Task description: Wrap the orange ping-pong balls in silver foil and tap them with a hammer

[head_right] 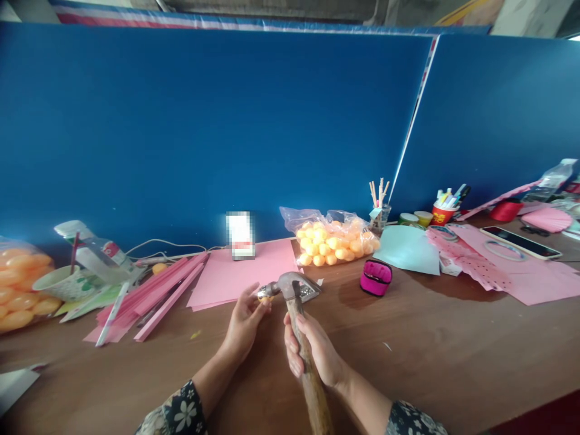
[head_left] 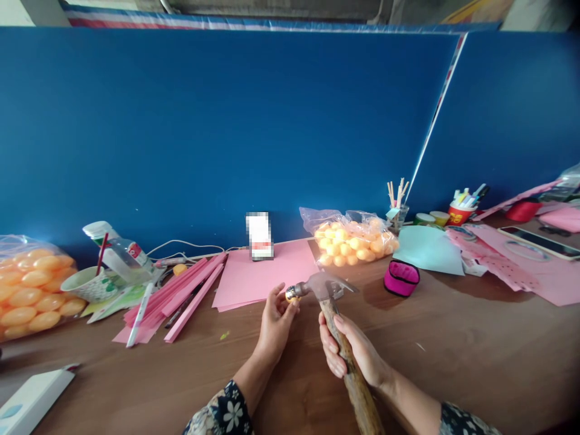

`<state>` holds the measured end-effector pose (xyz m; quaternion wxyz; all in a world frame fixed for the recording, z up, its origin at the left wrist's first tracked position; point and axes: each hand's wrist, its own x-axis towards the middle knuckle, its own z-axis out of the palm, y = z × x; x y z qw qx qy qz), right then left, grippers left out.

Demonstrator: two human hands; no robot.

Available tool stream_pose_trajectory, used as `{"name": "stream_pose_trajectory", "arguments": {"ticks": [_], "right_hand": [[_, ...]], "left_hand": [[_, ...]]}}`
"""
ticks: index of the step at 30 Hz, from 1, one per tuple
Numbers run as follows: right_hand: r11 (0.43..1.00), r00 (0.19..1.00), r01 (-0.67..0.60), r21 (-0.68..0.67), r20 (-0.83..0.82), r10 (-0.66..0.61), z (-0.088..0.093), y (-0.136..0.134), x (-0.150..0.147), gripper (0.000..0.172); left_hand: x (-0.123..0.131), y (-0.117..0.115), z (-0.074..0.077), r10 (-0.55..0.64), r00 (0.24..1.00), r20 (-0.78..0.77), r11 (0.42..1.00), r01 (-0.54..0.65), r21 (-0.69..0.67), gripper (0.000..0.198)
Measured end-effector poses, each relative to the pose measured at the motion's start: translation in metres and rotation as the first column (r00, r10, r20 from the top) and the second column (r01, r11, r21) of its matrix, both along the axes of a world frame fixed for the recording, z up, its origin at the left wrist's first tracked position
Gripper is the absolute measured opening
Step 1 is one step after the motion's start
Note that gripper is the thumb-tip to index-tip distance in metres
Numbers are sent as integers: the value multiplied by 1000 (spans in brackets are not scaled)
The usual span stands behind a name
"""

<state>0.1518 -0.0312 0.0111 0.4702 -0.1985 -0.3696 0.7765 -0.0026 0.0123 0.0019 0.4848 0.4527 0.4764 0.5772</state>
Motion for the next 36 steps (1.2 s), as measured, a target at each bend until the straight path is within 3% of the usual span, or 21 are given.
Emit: {"name": "stream_pose_trajectory", "arguments": {"ticks": [6,14,25,36], "right_hand": [[1000,1000,13,-4,3,-13,0,0,1,27],[1000,1000,15,6,8,-15,2,0,0,27],[1000,1000,17,-12,6,-17,1,0,-1,28],[1000,1000,3,-1,20,-3,0,0,0,29]], "left_hand": [[1,0,-1,-24,997,79,999,21,42,34],[-1,1,-8,-66,983,174,998,66,7,39],[0,3,-12,-23,972,234,999,30,-24,44],[-1,1,-2,-11,999,51,1000,12,-19,48]]}}
